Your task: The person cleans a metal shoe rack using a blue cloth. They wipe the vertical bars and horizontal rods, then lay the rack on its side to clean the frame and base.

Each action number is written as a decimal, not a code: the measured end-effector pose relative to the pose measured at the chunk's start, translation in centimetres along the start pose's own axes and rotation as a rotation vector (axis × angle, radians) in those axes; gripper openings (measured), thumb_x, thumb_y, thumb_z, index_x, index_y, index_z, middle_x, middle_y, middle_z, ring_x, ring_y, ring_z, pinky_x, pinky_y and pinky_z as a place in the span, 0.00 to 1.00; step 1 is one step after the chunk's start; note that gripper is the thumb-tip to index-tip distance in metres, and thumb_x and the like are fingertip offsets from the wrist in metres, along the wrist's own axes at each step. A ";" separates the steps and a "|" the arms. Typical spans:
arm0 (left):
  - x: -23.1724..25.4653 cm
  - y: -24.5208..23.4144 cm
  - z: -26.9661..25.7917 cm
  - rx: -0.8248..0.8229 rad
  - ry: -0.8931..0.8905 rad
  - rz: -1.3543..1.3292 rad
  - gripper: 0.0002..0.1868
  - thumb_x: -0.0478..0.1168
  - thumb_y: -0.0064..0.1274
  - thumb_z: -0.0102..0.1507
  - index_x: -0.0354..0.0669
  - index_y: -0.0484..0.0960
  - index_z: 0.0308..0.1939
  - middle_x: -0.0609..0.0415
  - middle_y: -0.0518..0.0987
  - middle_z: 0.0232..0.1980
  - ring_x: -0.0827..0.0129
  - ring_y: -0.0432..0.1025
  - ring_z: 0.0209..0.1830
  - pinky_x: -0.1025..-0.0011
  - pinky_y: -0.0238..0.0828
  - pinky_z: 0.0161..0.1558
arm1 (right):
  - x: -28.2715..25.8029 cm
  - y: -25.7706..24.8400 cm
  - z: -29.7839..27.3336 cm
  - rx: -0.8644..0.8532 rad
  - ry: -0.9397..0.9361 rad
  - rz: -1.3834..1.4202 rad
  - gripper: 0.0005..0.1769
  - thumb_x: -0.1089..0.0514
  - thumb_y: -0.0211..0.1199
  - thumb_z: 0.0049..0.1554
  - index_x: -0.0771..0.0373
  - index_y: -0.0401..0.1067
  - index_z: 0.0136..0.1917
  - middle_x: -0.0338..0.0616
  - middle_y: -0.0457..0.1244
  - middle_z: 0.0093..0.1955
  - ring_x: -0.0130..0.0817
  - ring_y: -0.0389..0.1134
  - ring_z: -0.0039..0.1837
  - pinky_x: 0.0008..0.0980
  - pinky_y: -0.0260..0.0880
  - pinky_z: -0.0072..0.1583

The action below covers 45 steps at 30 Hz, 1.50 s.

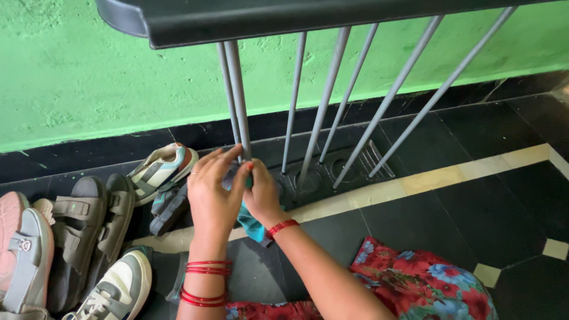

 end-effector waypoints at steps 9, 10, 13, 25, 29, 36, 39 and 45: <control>-1.4 1.9 -1.3 -0.018 -0.047 0.037 0.18 0.39 0.65 0.59 0.43 0.86 0.53 0.52 0.85 0.43 0.58 0.78 0.46 0.59 0.71 0.47 | 6.8 3.1 -5.5 -0.163 -0.006 -0.121 0.31 0.67 0.61 0.52 0.70 0.59 0.68 0.62 0.60 0.61 0.64 0.62 0.62 0.53 0.63 0.62; -1.4 2.2 -1.3 -0.014 -0.030 0.049 0.17 0.39 0.65 0.59 0.44 0.86 0.53 0.53 0.85 0.43 0.58 0.78 0.46 0.60 0.71 0.47 | 7.4 3.3 -6.1 -0.187 -0.025 -0.138 0.33 0.67 0.61 0.51 0.71 0.57 0.69 0.63 0.59 0.63 0.65 0.60 0.63 0.53 0.62 0.63; -1.6 2.5 -1.5 -0.009 0.008 0.076 0.16 0.39 0.65 0.60 0.44 0.86 0.51 0.52 0.85 0.42 0.58 0.78 0.45 0.59 0.72 0.46 | 9.3 3.8 -8.0 -0.261 0.020 -0.263 0.30 0.67 0.61 0.51 0.67 0.61 0.66 0.60 0.60 0.60 0.62 0.62 0.63 0.51 0.63 0.65; -2.2 3.7 -1.8 -0.081 -0.127 0.039 0.20 0.37 0.61 0.60 0.42 0.81 0.57 0.50 0.84 0.48 0.54 0.79 0.48 0.59 0.75 0.46 | 20.6 -9.6 -11.3 -0.412 0.584 -0.192 0.21 0.66 0.58 0.50 0.63 0.74 0.58 0.55 0.71 0.54 0.46 0.73 0.60 0.39 0.71 0.61; -1.9 3.7 -1.8 -0.075 -0.126 0.022 0.23 0.39 0.64 0.60 0.42 0.78 0.58 0.48 0.83 0.49 0.55 0.79 0.49 0.60 0.75 0.46 | 17.3 -19.9 -6.1 -0.011 0.518 -0.103 0.21 0.67 0.58 0.52 0.66 0.73 0.59 0.51 0.68 0.52 0.38 0.69 0.52 0.35 0.69 0.54; -2.6 5.0 -2.2 -0.129 -0.173 0.146 0.24 0.39 0.62 0.62 0.42 0.75 0.60 0.48 0.84 0.46 0.53 0.79 0.46 0.59 0.74 0.44 | 3.2 -31.3 7.4 0.533 0.153 0.429 0.17 0.69 0.51 0.64 0.67 0.68 0.66 0.42 0.65 0.57 0.29 0.67 0.57 0.30 0.70 0.60; -2.5 5.0 -2.3 -0.120 -0.157 0.153 0.23 0.39 0.62 0.62 0.42 0.75 0.59 0.49 0.84 0.45 0.54 0.79 0.45 0.59 0.74 0.43 | -1.8 -31.9 14.5 0.409 -0.046 0.371 0.29 0.73 0.46 0.59 0.70 0.65 0.73 0.45 0.64 0.65 0.30 0.67 0.64 0.27 0.68 0.68; -2.7 4.9 -2.0 -0.126 -0.165 0.124 0.24 0.36 0.61 0.62 0.44 0.76 0.62 0.48 0.84 0.45 0.54 0.79 0.45 0.59 0.74 0.44 | -1.7 -31.1 21.4 0.212 0.011 0.482 0.24 0.68 0.49 0.65 0.70 0.62 0.74 0.44 0.65 0.63 0.27 0.67 0.60 0.27 0.68 0.63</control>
Point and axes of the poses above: each hand's wrist, its own z-axis towards the middle knuckle, its own y-axis out of the palm, x = y × z, the point moved 8 cm from there along z, towards the middle knuckle
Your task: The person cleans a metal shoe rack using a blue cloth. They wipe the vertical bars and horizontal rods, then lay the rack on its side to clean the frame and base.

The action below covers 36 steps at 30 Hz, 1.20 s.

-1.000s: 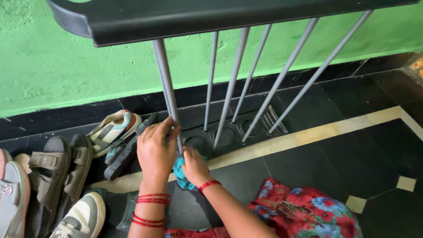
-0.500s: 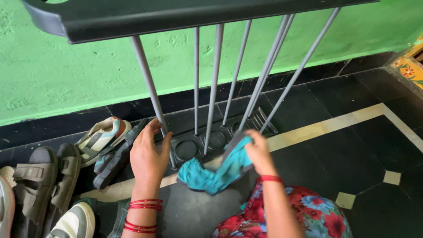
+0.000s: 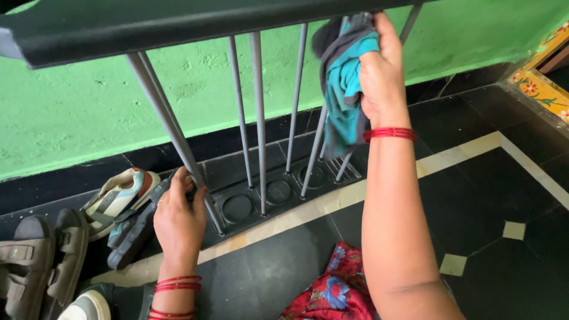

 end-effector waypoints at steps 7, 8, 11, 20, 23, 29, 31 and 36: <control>-0.4 0.5 -0.5 -0.041 -0.074 -0.063 0.26 0.34 0.60 0.61 0.42 0.73 0.63 0.49 0.85 0.45 0.55 0.79 0.44 0.60 0.75 0.40 | 1.8 0.2 -0.4 -0.047 -0.099 -0.067 0.17 0.63 0.51 0.73 0.67 0.65 0.73 0.42 0.65 0.62 0.27 0.66 0.61 0.27 0.68 0.66; -0.4 0.6 -0.7 -0.048 -0.076 -0.068 0.25 0.34 0.60 0.62 0.42 0.73 0.63 0.49 0.84 0.45 0.55 0.79 0.43 0.60 0.75 0.40 | 2.1 0.2 -0.9 -0.058 -0.078 -0.058 0.18 0.64 0.50 0.70 0.67 0.66 0.72 0.42 0.65 0.62 0.27 0.66 0.61 0.28 0.69 0.66; -0.2 0.7 -0.7 -0.034 -0.068 -0.091 0.26 0.33 0.59 0.62 0.41 0.72 0.64 0.48 0.83 0.46 0.57 0.80 0.43 0.61 0.75 0.40 | 3.4 0.2 -3.0 -0.065 -0.001 -0.067 0.20 0.66 0.48 0.66 0.67 0.67 0.70 0.41 0.65 0.60 0.28 0.68 0.59 0.29 0.70 0.63; 0.5 0.7 -0.9 0.030 -0.057 -0.004 0.26 0.33 0.58 0.63 0.42 0.72 0.65 0.46 0.80 0.49 0.57 0.79 0.45 0.62 0.75 0.40 | 11.4 -0.9 -12.5 -0.084 0.086 -0.413 0.35 0.77 0.41 0.47 0.63 0.65 0.66 0.47 0.66 0.57 0.37 0.69 0.62 0.32 0.67 0.65; -0.2 1.3 -1.0 -0.012 -0.133 -0.031 0.27 0.34 0.57 0.64 0.42 0.71 0.67 0.48 0.83 0.47 0.57 0.79 0.42 0.62 0.75 0.39 | 14.7 -1.9 -15.1 -0.066 0.151 -0.508 0.35 0.77 0.41 0.47 0.61 0.64 0.65 0.49 0.67 0.56 0.40 0.70 0.63 0.33 0.66 0.67; -0.7 1.8 -1.1 -0.046 -0.129 -0.080 0.26 0.33 0.54 0.66 0.40 0.67 0.68 0.49 0.85 0.49 0.60 0.81 0.40 0.64 0.76 0.37 | 22.1 -4.4 -19.5 -0.055 0.191 -0.543 0.34 0.76 0.43 0.47 0.62 0.63 0.66 0.54 0.67 0.59 0.50 0.69 0.66 0.36 0.64 0.68; -0.7 1.8 -1.0 -0.050 -0.121 -0.086 0.26 0.33 0.53 0.66 0.39 0.66 0.68 0.49 0.85 0.50 0.60 0.81 0.40 0.65 0.76 0.37 | 24.5 -5.2 -21.2 -0.061 0.176 -0.572 0.35 0.76 0.44 0.47 0.63 0.61 0.68 0.56 0.66 0.61 0.54 0.67 0.66 0.39 0.63 0.68; -1.3 2.2 -0.9 -0.126 -0.206 -0.030 0.22 0.37 0.55 0.67 0.43 0.71 0.65 0.49 0.84 0.48 0.59 0.81 0.36 0.64 0.76 0.36 | 28.6 -7.3 -25.7 -0.163 0.317 -0.754 0.31 0.73 0.49 0.48 0.64 0.67 0.66 0.60 0.67 0.58 0.56 0.67 0.64 0.41 0.65 0.64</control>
Point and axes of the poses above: each hand's wrist, its own z-axis towards the middle knuckle, its own y-axis out of the palm, x = y × z, the point moved 8 cm from there along z, towards the middle knuckle
